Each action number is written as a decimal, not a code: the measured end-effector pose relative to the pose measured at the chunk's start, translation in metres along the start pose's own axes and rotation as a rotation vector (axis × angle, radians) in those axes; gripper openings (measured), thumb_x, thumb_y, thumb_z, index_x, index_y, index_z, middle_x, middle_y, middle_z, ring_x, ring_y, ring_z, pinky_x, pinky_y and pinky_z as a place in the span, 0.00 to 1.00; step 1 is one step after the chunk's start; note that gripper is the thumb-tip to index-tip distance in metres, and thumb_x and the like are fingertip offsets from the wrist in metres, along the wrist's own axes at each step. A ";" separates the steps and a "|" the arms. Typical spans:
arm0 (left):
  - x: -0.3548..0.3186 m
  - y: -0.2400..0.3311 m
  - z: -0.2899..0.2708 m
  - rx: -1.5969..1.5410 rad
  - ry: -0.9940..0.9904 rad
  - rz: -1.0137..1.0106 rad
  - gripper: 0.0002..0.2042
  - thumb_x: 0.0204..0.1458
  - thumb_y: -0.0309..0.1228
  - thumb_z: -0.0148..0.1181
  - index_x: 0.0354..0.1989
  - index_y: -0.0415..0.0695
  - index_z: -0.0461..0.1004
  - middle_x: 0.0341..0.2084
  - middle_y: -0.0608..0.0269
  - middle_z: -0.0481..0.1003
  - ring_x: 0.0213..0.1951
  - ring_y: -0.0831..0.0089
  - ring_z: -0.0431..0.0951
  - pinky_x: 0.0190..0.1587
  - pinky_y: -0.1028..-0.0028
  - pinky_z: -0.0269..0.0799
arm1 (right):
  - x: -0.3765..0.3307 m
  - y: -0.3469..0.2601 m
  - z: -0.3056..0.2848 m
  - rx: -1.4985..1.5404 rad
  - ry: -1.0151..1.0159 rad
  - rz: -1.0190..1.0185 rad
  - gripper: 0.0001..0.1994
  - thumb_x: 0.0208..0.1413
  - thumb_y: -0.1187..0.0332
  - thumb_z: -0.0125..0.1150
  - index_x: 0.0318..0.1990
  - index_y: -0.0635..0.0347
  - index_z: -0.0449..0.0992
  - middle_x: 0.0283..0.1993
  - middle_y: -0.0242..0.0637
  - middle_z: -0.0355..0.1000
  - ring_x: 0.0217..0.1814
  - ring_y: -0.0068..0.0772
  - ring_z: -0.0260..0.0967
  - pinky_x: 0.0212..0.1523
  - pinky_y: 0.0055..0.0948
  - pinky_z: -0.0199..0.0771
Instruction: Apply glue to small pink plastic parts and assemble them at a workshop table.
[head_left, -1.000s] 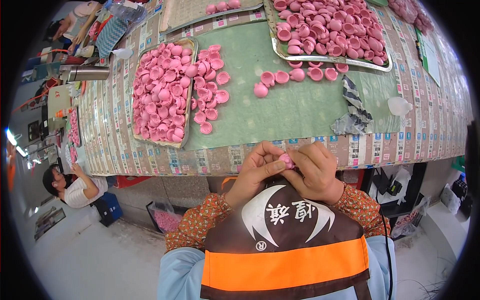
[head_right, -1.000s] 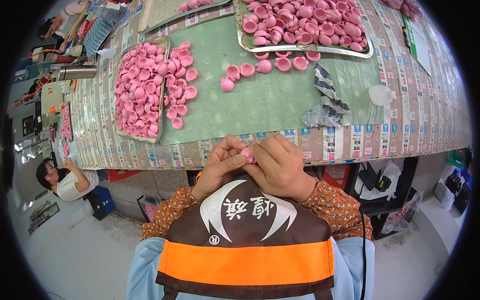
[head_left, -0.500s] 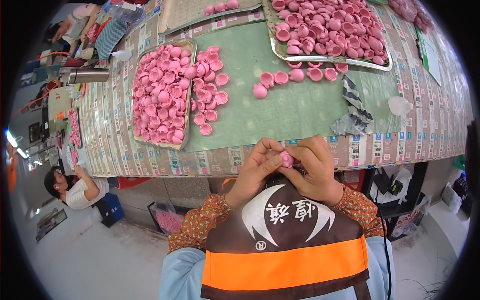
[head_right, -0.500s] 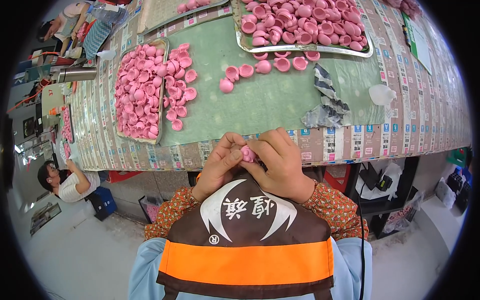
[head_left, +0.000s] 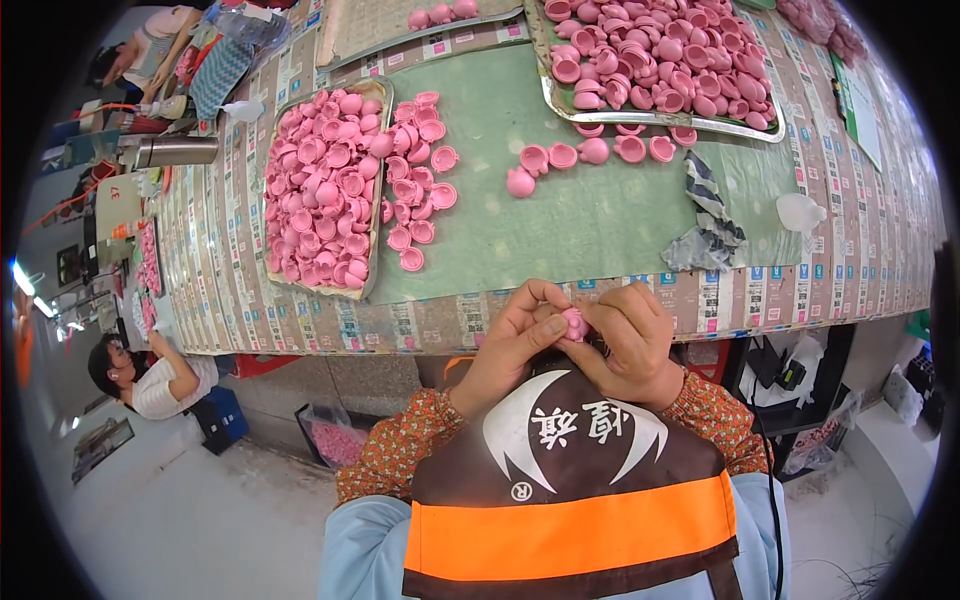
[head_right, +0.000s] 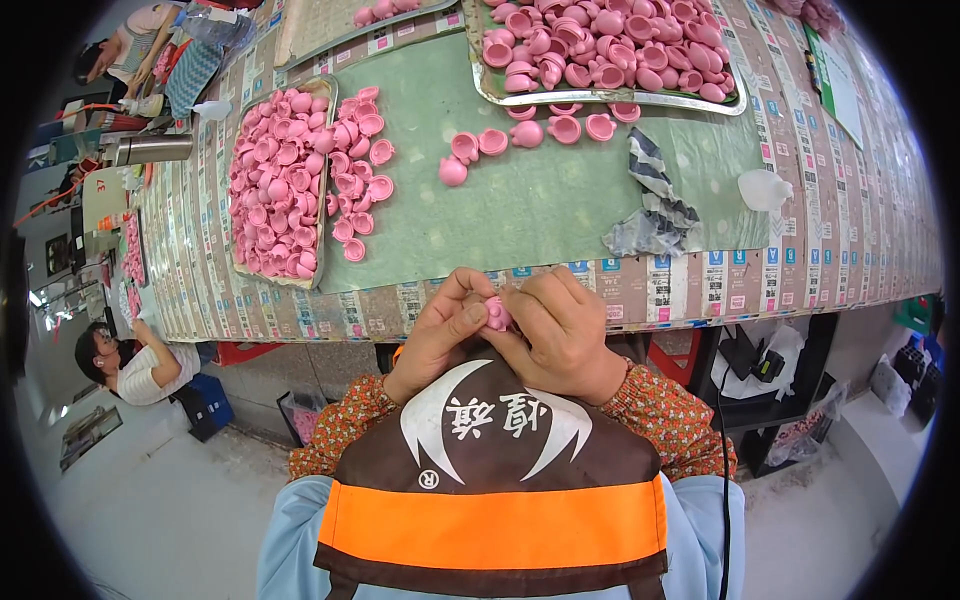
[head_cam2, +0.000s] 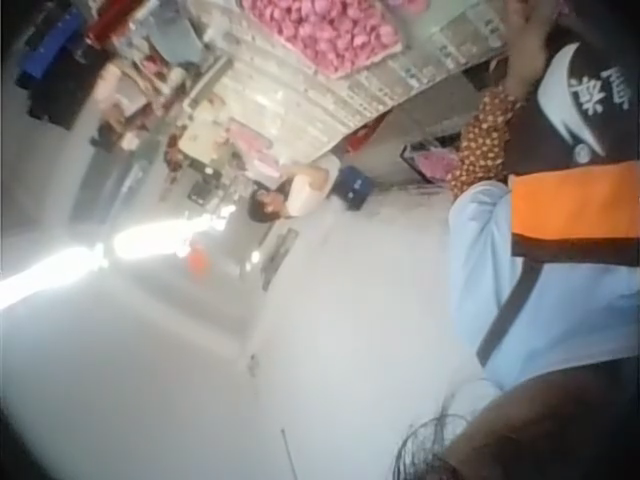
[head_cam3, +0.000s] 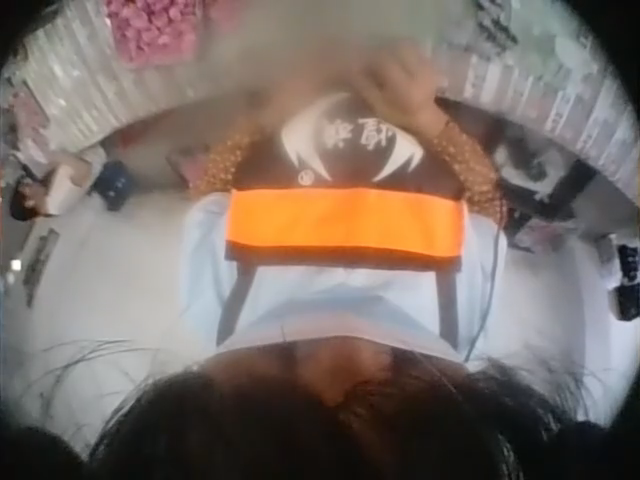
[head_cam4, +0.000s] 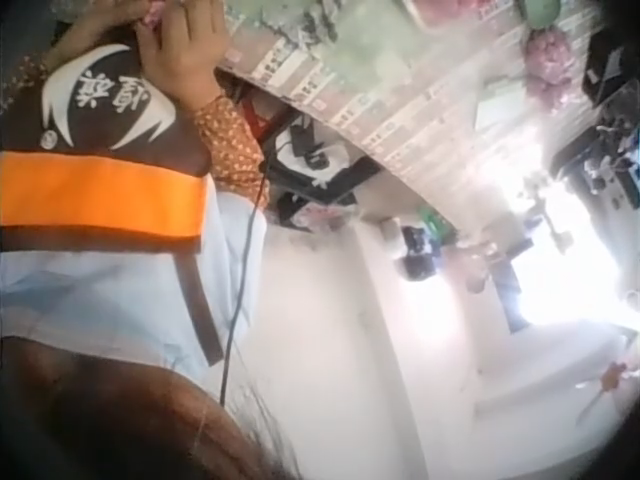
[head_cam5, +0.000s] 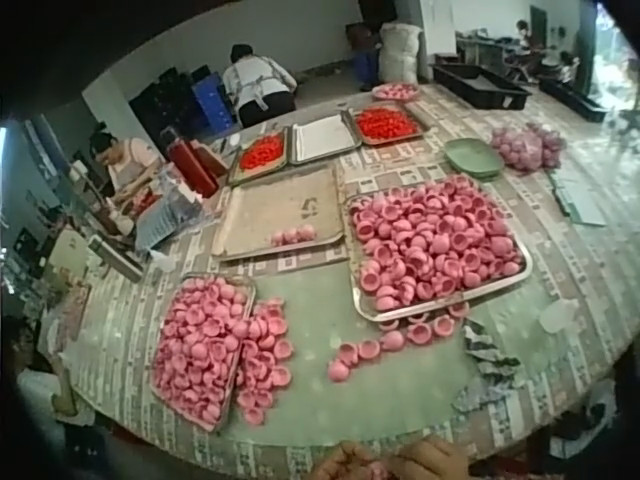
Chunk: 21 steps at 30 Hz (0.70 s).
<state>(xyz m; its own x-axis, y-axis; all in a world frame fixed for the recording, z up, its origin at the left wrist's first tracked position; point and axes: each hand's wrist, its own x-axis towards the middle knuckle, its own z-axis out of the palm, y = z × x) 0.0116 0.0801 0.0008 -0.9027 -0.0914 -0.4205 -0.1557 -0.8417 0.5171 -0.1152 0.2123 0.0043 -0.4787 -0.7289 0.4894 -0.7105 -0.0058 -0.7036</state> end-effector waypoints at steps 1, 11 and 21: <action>0.000 0.000 0.000 -0.032 -0.025 0.014 0.09 0.64 0.26 0.53 0.50 0.43 0.63 0.42 0.63 0.74 0.46 0.78 0.74 0.51 0.78 0.69 | 0.001 0.000 0.000 0.006 0.012 0.015 0.19 0.34 0.70 0.76 0.37 0.65 0.78 0.32 0.39 0.69 0.29 0.39 0.67 0.27 0.33 0.68; -0.002 0.007 0.005 -0.065 0.063 -0.037 0.14 0.59 0.25 0.59 0.51 0.44 0.64 0.44 0.62 0.74 0.49 0.74 0.74 0.56 0.73 0.69 | 0.009 -0.002 -0.012 0.065 -0.097 0.138 0.20 0.36 0.70 0.77 0.40 0.60 0.78 0.36 0.39 0.68 0.35 0.39 0.65 0.34 0.34 0.65; -0.002 0.003 -0.003 0.014 0.069 -0.047 0.10 0.57 0.23 0.61 0.45 0.42 0.69 0.42 0.59 0.77 0.46 0.74 0.77 0.52 0.74 0.74 | 0.004 -0.001 -0.011 0.164 -0.105 0.112 0.16 0.34 0.75 0.74 0.35 0.65 0.77 0.30 0.39 0.67 0.30 0.41 0.66 0.30 0.36 0.66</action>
<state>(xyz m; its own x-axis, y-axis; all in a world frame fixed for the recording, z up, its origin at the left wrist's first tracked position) 0.0145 0.0756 0.0010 -0.8645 -0.0893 -0.4947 -0.2027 -0.8386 0.5056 -0.1220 0.2165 0.0127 -0.4873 -0.7988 0.3528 -0.5585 -0.0254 -0.8291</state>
